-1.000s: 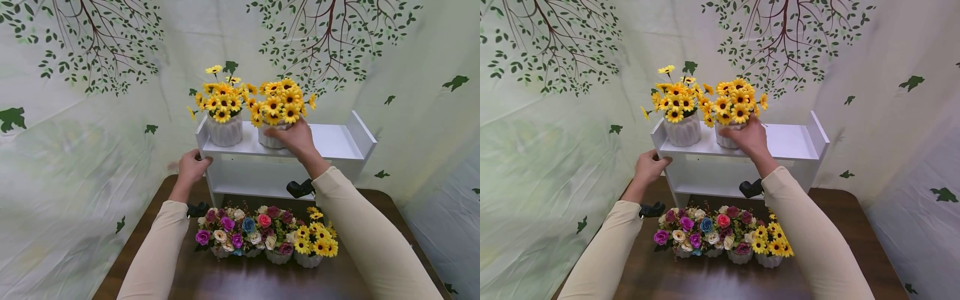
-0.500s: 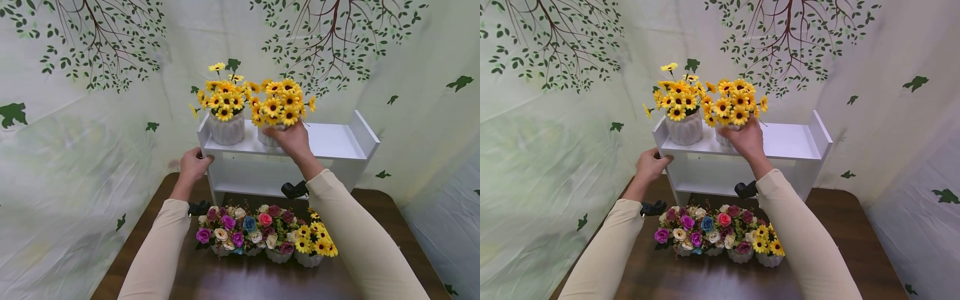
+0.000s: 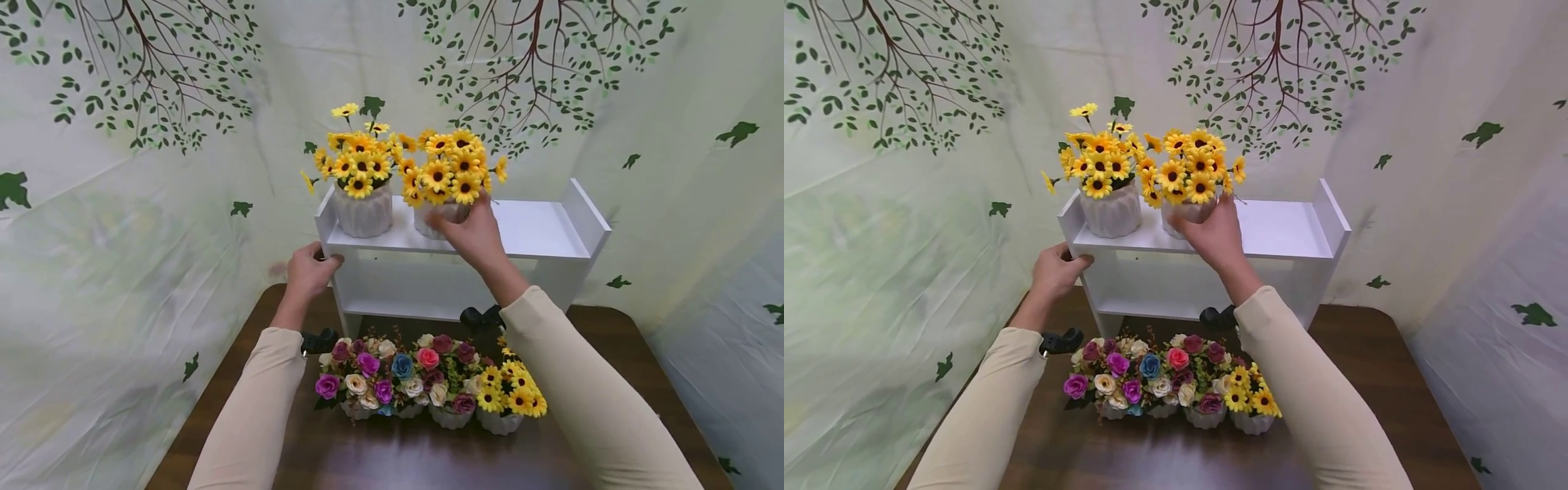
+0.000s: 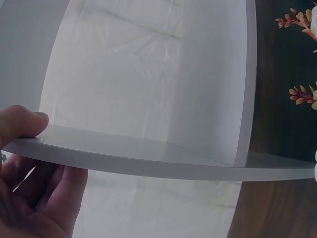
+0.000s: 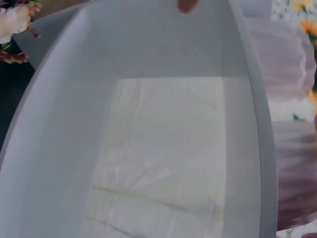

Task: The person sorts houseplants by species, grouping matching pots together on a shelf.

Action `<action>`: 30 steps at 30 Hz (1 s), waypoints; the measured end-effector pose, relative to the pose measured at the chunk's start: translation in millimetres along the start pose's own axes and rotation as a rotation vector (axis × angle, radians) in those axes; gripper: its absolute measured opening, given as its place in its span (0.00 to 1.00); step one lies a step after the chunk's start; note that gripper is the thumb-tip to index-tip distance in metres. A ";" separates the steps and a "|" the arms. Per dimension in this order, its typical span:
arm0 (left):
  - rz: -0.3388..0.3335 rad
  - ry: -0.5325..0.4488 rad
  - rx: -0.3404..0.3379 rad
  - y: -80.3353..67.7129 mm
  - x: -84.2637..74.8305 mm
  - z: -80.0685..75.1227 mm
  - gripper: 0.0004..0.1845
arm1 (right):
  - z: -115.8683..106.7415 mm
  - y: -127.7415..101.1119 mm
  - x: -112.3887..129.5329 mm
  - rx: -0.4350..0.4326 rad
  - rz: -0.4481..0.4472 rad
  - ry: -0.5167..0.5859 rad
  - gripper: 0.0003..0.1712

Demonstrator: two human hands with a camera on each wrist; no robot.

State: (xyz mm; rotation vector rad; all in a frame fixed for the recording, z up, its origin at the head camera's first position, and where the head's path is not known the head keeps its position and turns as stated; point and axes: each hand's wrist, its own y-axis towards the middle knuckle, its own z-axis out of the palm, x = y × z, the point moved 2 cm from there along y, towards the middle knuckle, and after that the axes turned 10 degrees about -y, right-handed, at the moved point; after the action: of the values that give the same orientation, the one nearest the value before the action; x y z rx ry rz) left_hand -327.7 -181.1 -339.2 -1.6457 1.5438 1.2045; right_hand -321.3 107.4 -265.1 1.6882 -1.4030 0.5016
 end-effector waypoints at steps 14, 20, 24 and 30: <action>0.012 0.040 0.007 3.3 2.0 -0.2 0.21 | -33.3 -91.2 -32.5 -0.113 -0.263 -0.199 0.40; 0.021 0.045 0.003 2.3 -0.9 0.9 0.20 | -55.1 -143.4 -76.3 -0.169 -0.504 -0.289 0.25; 0.029 0.040 0.019 1.9 -1.9 4.7 0.20 | -65.2 -186.7 -114.7 0.112 -0.525 -0.220 0.22; 0.003 0.008 0.017 1.7 1.0 -0.1 0.22 | -55.4 -235.2 -189.0 0.791 -0.138 -0.089 0.13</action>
State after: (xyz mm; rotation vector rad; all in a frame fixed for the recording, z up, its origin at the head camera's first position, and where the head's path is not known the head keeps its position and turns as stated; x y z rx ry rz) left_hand -329.4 -181.9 -339.8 -1.6390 1.5582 1.1845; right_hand -143.9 262.6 -461.5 2.4318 -1.2036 1.0005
